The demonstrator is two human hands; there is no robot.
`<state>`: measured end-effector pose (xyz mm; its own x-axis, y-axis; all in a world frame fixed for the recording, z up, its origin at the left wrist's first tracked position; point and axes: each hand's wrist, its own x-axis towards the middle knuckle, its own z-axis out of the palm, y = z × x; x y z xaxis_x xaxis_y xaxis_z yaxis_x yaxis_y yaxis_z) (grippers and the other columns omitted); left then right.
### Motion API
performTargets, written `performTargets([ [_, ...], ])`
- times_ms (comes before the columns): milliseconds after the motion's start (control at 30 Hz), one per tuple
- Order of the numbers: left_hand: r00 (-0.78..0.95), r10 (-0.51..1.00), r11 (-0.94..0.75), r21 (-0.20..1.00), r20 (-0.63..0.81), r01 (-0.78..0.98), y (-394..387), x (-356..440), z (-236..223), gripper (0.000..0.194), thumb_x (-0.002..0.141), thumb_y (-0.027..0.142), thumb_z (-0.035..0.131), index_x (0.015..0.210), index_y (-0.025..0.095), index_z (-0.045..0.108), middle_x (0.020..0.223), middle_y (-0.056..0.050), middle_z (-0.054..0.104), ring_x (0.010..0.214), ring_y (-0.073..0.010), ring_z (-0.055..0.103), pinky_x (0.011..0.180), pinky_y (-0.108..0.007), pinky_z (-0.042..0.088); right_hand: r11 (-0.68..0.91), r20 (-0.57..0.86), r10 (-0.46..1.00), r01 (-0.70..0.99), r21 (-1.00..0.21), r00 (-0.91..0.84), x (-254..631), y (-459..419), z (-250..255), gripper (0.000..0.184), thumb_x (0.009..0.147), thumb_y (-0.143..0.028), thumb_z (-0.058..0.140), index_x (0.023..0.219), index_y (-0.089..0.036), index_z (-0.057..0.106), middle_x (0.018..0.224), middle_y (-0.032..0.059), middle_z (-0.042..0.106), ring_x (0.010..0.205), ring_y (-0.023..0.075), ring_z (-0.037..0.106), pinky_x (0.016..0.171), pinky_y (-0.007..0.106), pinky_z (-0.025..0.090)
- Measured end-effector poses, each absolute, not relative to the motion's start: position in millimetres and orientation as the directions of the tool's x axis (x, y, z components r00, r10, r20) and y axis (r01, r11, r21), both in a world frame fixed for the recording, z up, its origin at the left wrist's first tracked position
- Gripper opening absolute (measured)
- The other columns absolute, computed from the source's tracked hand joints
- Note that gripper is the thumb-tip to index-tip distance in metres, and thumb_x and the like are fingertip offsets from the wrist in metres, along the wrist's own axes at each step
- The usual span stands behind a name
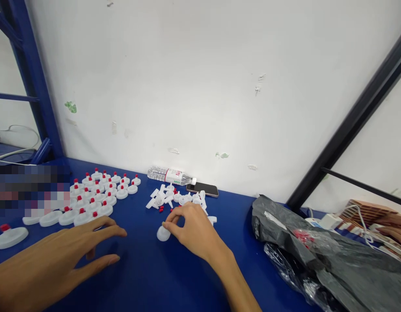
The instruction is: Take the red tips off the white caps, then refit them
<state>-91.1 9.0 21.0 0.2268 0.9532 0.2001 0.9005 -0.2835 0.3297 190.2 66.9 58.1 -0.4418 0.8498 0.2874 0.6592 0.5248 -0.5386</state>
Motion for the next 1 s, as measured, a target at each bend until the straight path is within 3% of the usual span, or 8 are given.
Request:
performTargets([
  [133,0.254,0.947,-0.308,0.345,0.195,0.887,9,-82,20,0.045,0.092,0.053,0.06,0.133,0.04,0.073,0.136,-0.004,0.074,0.116,-0.0333,0.074,0.094,-0.041,0.062,0.534,0.315,0.841,0.579,-0.616,-0.44,187,65,57,0.009,0.094,-0.028,0.079,0.086,-0.029,0.083,0.085,-0.0039,0.079,0.091,0.0207,0.071,0.089,0.032,0.047],
  [267,0.257,0.95,-0.303,0.337,0.177,0.891,10,-70,19,0.052,0.093,0.047,0.059,0.144,0.037,0.067,0.143,-0.009,0.07,0.125,-0.0367,0.07,0.105,-0.051,0.057,0.549,0.3,0.821,0.527,-0.649,-0.486,185,66,53,0.009,0.097,-0.034,0.076,0.1,-0.032,0.084,0.094,-0.0045,0.081,0.098,0.0206,0.072,0.091,0.03,0.048],
  [333,0.24,0.957,-0.28,0.31,0.162,0.909,14,-68,22,0.053,0.095,0.043,0.056,0.146,0.033,0.065,0.144,-0.012,0.068,0.125,-0.0388,0.07,0.103,-0.054,0.058,0.559,0.327,0.823,0.563,-0.609,-0.465,185,67,51,0.015,0.103,-0.034,0.068,0.103,-0.031,0.083,0.096,-0.0039,0.081,0.097,0.0201,0.072,0.091,0.03,0.048],
  [467,0.191,0.975,-0.213,0.249,0.111,0.945,22,-71,29,0.052,0.096,0.036,0.048,0.143,0.023,0.067,0.137,-0.017,0.069,0.109,-0.0372,0.076,0.09,-0.05,0.062,0.557,0.387,0.826,0.698,-0.45,-0.41,187,73,45,0.019,0.106,-0.026,0.062,0.101,-0.027,0.081,0.093,-0.0022,0.081,0.092,0.0205,0.071,0.089,0.032,0.047],
  [600,0.284,0.951,-0.31,0.354,0.124,0.882,19,-69,26,0.045,0.098,0.045,0.053,0.14,0.035,0.068,0.14,-0.009,0.067,0.119,-0.0319,0.071,0.1,-0.043,0.057,0.528,0.403,0.826,0.791,-0.311,-0.393,187,80,36,0.018,0.104,-0.02,0.063,0.108,-0.024,0.08,0.102,0.0017,0.08,0.1,0.0227,0.07,0.097,0.036,0.047],
  [733,0.398,0.915,-0.382,0.458,0.066,0.802,11,-52,23,0.04,0.099,0.046,0.06,0.138,0.044,0.065,0.135,-0.001,0.067,0.108,-0.0238,0.073,0.093,-0.034,0.054,0.519,0.382,0.829,0.817,-0.252,-0.409,184,81,25,0.024,0.104,-0.02,0.063,0.125,-0.021,0.076,0.113,0.0073,0.076,0.111,0.0257,0.067,0.102,0.039,0.049],
  [867,0.458,0.888,-0.421,0.449,0.03,0.788,12,-36,25,0.027,0.095,0.025,0.062,0.117,0.038,0.074,0.118,0.001,0.069,0.094,-0.0197,0.073,0.081,-0.03,0.049,0.519,0.357,0.827,0.834,-0.186,-0.435,180,82,17,0.034,0.105,-0.021,0.062,0.138,-0.018,0.07,0.119,0.0103,0.072,0.115,0.0286,0.065,0.104,0.043,0.051],
  [1000,0.46,0.888,-0.421,0.435,0.019,0.796,18,-39,24,0.021,0.096,0.024,0.057,0.105,0.031,0.074,0.104,0.0,0.071,0.089,-0.0201,0.07,0.078,-0.031,0.044,0.49,0.335,0.844,0.856,-0.164,-0.419,177,86,15,0.027,0.104,-0.02,0.063,0.128,-0.018,0.075,0.115,0.0108,0.072,0.111,0.0295,0.066,0.099,0.042,0.054],
])
